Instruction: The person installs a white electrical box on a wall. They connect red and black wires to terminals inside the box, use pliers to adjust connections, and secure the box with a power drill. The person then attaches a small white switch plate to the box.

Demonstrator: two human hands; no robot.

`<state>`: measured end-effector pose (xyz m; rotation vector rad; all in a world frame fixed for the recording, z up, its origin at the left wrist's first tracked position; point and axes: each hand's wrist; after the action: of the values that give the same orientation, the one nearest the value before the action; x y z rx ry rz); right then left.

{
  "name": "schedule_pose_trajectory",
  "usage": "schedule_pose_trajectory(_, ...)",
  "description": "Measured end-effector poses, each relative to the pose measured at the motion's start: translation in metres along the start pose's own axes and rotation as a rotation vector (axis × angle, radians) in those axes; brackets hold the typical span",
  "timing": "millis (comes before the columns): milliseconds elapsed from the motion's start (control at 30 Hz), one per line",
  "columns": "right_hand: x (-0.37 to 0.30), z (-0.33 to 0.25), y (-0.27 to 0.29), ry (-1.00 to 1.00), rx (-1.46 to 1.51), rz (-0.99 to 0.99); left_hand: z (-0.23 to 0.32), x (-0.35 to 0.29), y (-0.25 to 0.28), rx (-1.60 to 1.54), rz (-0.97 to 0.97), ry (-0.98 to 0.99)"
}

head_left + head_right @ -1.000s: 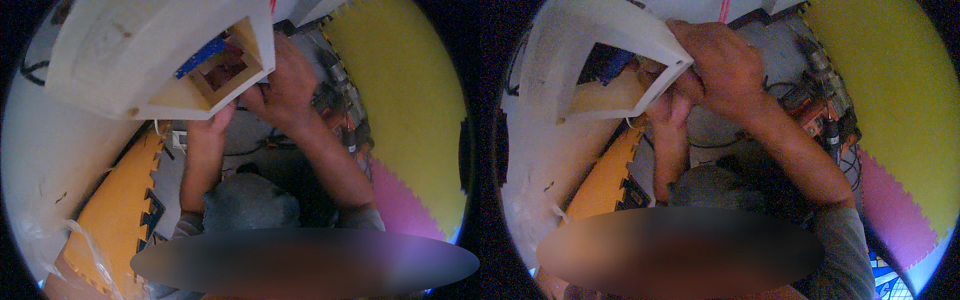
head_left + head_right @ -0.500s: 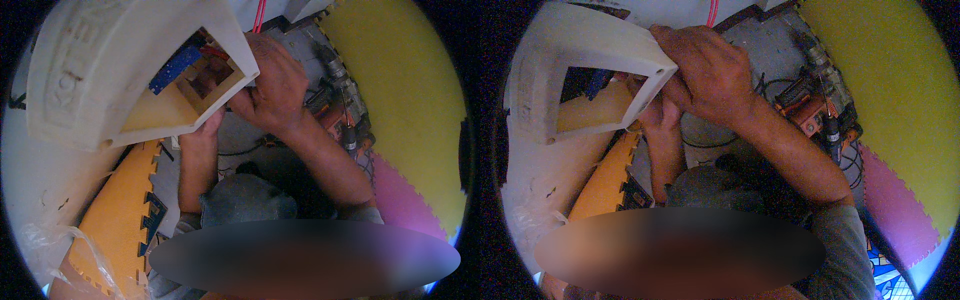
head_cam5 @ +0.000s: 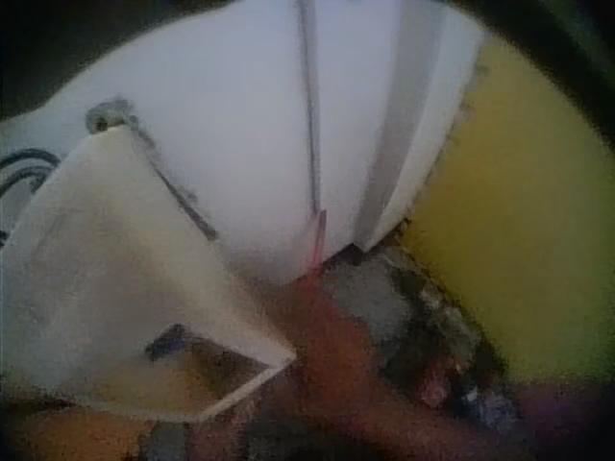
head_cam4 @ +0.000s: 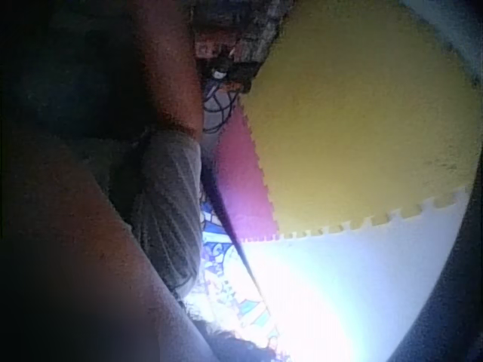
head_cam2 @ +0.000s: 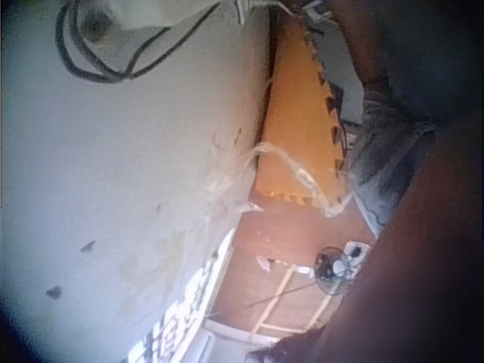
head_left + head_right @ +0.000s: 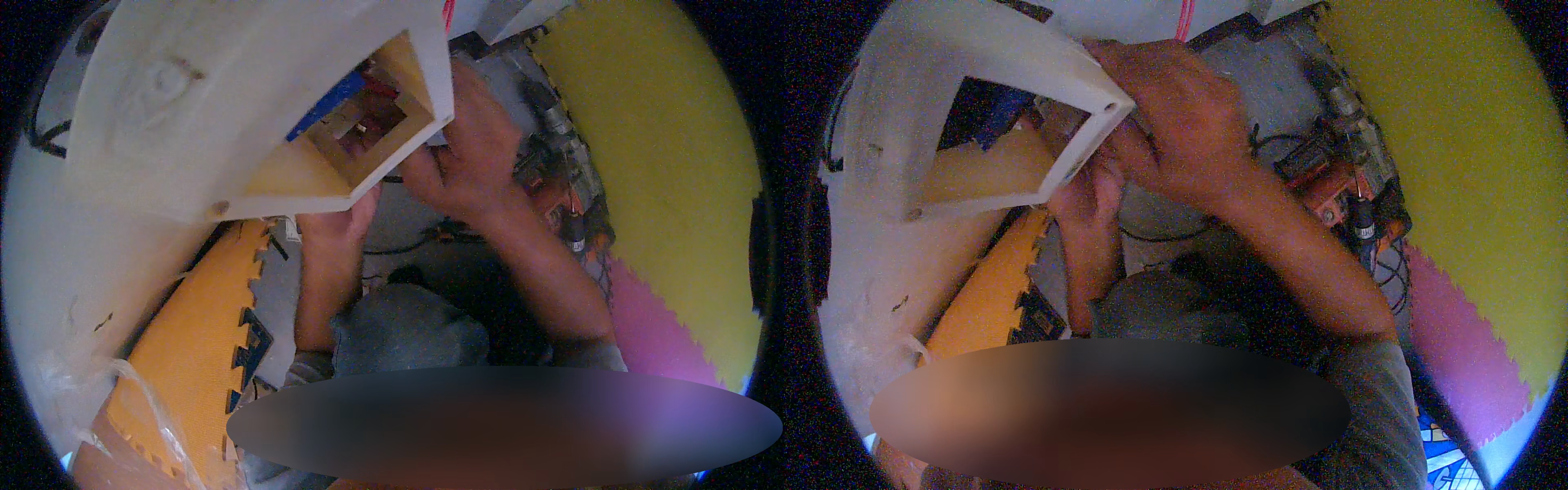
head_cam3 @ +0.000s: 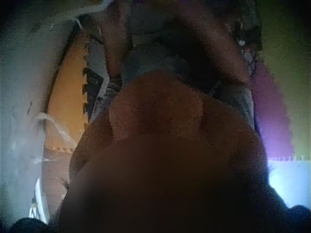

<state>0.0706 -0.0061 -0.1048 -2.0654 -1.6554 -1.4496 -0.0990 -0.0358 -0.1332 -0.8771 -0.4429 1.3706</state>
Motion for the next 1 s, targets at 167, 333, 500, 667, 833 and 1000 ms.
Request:
schedule_pose_trajectory(167, 0.0, 0.002, 0.008, 0.022, -0.027, -0.065, 0.005, -0.001, -0.002, -0.428, -0.239, -0.094)
schedule_pose_trajectory(333, 0.002, 0.003, 0.015, 0.039, -0.032, -0.088, -0.002, -0.005, -0.014, -0.202, -0.269, -0.307)
schedule_pose_trajectory(500, 0.006, 0.003, 0.019, 0.023, -0.02, -0.139, 0.001, -0.01, -0.029, 0.31, -0.064, -0.356)
schedule_pose_trajectory(667, 0.003, 0.0, 0.023, -0.013, 0.045, -0.169, 0.001, -0.013, -0.044, 0.343, 0.072, -0.326)
schedule_pose_trajectory(833, 0.004, 0.0, 0.031, -0.094, 0.111, -0.217, 0.007, -0.02, -0.057, 0.314, 0.127, -0.275)
schedule_pose_trajectory(1000, 0.009, -0.004, 0.039, -0.153, 0.173, -0.224, 0.013, -0.035, -0.059, 0.208, 0.191, -0.207)
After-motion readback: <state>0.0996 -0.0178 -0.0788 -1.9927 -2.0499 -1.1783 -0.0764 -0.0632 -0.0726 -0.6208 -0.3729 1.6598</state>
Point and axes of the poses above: each hand's wrist, its own x-axis towards the middle knuckle, its own y-axis out of the back of the hand, z = x × y, and after that the axes turned 3 degrees about -z, right-handed
